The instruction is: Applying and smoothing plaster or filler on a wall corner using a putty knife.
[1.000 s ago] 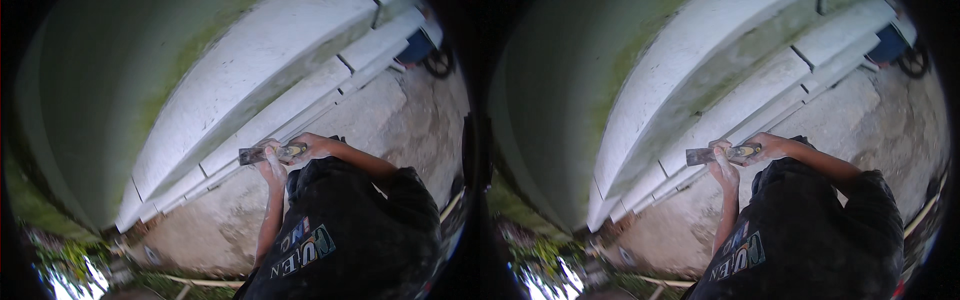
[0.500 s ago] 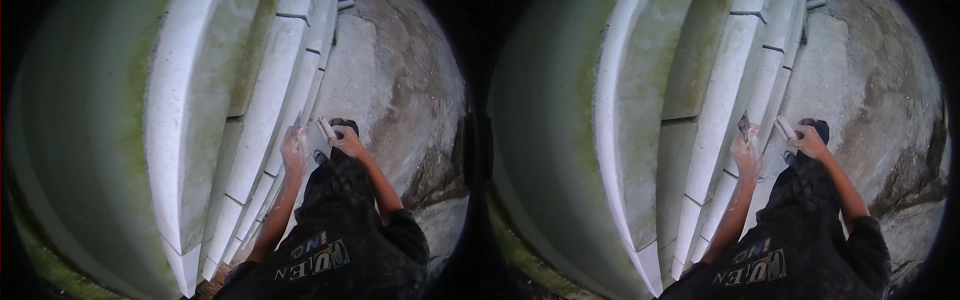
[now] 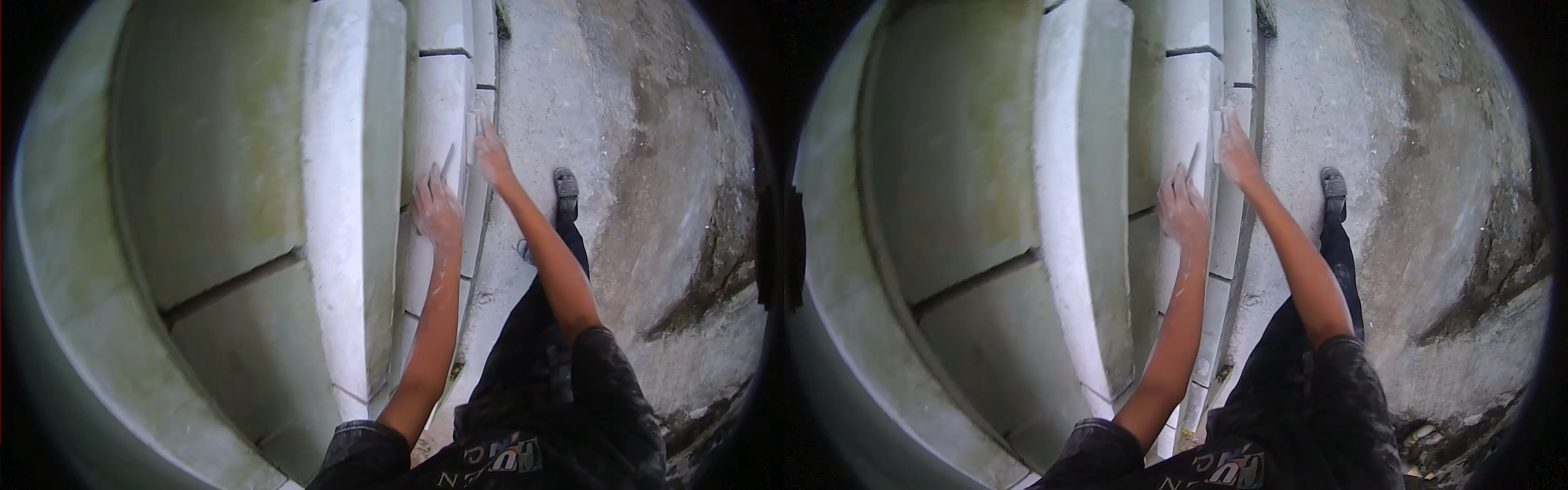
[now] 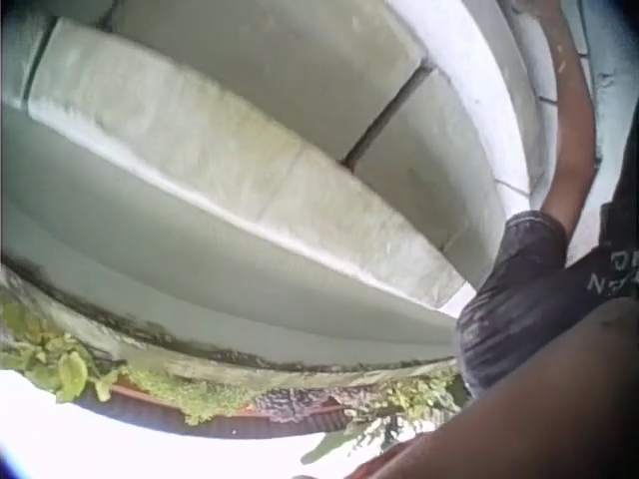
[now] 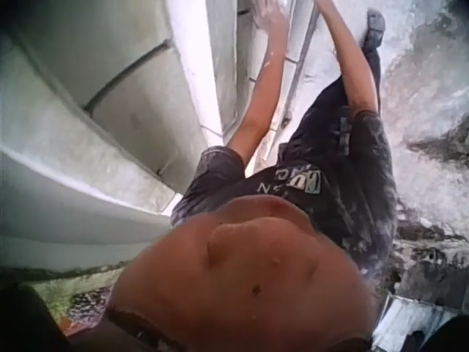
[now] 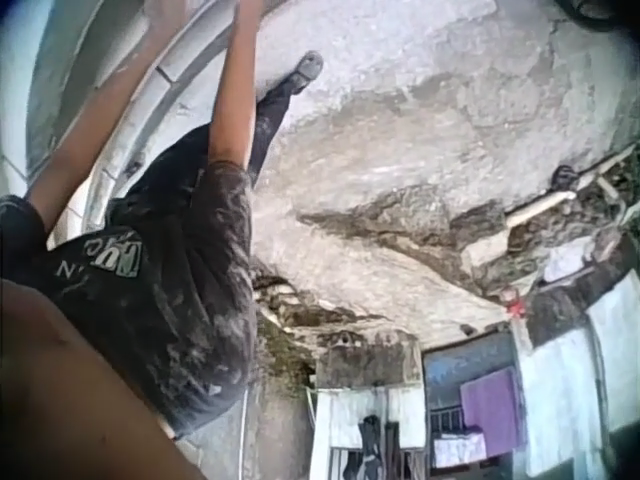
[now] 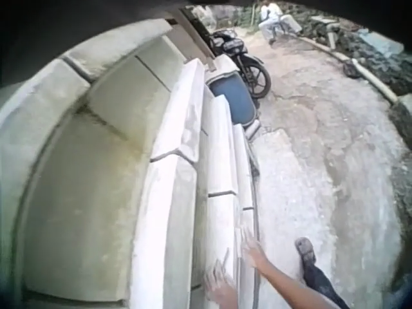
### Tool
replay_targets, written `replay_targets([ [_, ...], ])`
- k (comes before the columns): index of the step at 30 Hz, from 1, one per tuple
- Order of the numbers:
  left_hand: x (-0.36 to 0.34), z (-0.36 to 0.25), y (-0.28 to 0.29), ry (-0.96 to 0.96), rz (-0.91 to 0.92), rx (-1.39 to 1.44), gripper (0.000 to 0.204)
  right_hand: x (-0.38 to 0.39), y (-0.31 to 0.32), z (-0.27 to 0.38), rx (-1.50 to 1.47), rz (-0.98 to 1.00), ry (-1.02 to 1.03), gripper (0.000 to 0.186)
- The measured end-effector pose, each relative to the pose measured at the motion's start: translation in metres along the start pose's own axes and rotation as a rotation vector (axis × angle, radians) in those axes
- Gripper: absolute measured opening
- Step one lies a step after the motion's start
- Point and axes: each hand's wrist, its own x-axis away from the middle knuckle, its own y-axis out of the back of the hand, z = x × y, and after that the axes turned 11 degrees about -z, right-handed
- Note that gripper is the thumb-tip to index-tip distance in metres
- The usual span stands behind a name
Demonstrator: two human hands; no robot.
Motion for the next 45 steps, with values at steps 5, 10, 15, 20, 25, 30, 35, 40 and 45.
replay_targets([
  [5, -0.004, 0.014, 0.008, 0.0, -0.137, 0.006, 0.027, 0.029, -0.033, 0.031, 0.181, -0.136, -0.114, 0.065],
  [10, -0.001, 0.025, 0.005, 0.004, -0.077, 0.068, 0.027, 0.023, -0.04, 0.034, 0.208, -0.098, -0.247, 0.064],
  [15, -0.005, 0.016, 0.004, -0.01, -0.028, 0.027, 0.027, -0.081, -0.041, 0.026, 0.393, -0.197, -0.143, 0.06],
  [20, -0.006, 0.011, 0.004, -0.016, -0.005, -0.014, 0.029, -0.082, -0.034, 0.02, 0.503, -0.088, -0.167, 0.064],
  [25, -0.003, 0.019, 0.008, 0.008, 0.013, -0.075, 0.031, 0.013, -0.041, 0.037, 0.357, -0.055, -0.246, 0.061],
  [30, -0.007, -0.006, 0.002, 0.021, 0.039, -0.047, 0.033, -0.115, -0.025, 0.006, 0.453, -0.168, -0.059, 0.061],
  [35, -0.006, 0.019, 0.009, 0.005, 0.029, -0.098, 0.033, -0.013, -0.039, 0.033, 0.264, -0.038, -0.23, 0.058],
  [40, -0.007, 0.019, 0.012, 0.012, 0.036, -0.07, 0.033, -0.003, -0.04, 0.033, 0.29, -0.026, -0.165, 0.058],
  [45, -0.007, -0.001, -0.001, 0.029, 0.002, 0.004, 0.036, -0.108, -0.028, -0.004, 0.361, -0.217, -0.054, 0.057],
])
